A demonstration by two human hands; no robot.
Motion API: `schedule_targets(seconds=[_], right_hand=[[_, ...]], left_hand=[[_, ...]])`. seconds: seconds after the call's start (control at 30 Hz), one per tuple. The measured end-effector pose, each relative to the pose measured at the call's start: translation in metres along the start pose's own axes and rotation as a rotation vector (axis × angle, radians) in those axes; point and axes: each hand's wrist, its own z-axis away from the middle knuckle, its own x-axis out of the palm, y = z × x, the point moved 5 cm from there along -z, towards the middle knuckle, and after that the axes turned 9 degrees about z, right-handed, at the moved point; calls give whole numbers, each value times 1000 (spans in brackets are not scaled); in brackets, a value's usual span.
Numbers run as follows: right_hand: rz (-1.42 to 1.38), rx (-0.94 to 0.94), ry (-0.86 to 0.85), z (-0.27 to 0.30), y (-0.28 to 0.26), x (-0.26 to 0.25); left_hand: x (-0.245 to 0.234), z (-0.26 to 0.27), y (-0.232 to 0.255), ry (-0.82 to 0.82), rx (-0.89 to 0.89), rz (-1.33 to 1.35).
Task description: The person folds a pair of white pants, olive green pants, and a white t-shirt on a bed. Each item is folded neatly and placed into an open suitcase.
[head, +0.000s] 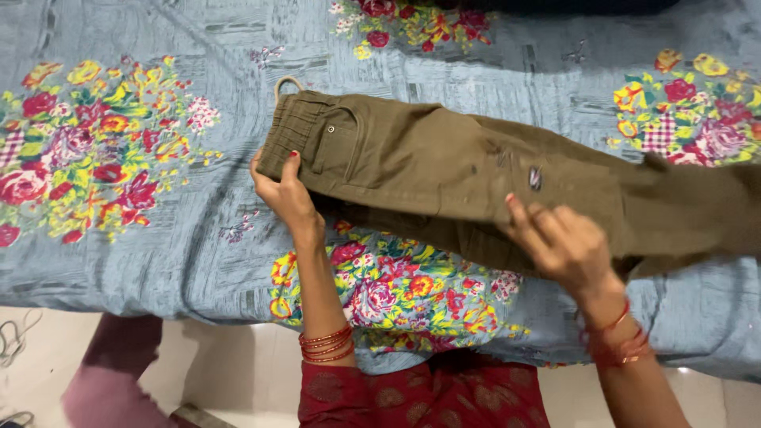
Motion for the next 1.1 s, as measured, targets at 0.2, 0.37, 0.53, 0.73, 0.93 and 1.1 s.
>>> schedule_targets(seconds=[0.2,0.37,0.53,0.73,0.93,1.1], right_hand=[[-275,151,-206,-2,-35,13],[-370,362,-296,-1,15,28],[-278,307,-242,-19,85,84],[-465,278,-535,-1,121,163],[-650,568,-865,27,136,183],[-577,604,-755,34,154,163]], left_hand=[[-16,2,9,55,199,-507],[-20,33,18,134,218,-832],[-36,47,9,142,14,-849],[-50,30,-18,269,-426,-291],[-31,26,4,153,-75,-498],[0,33,13,57,-40,-147]])
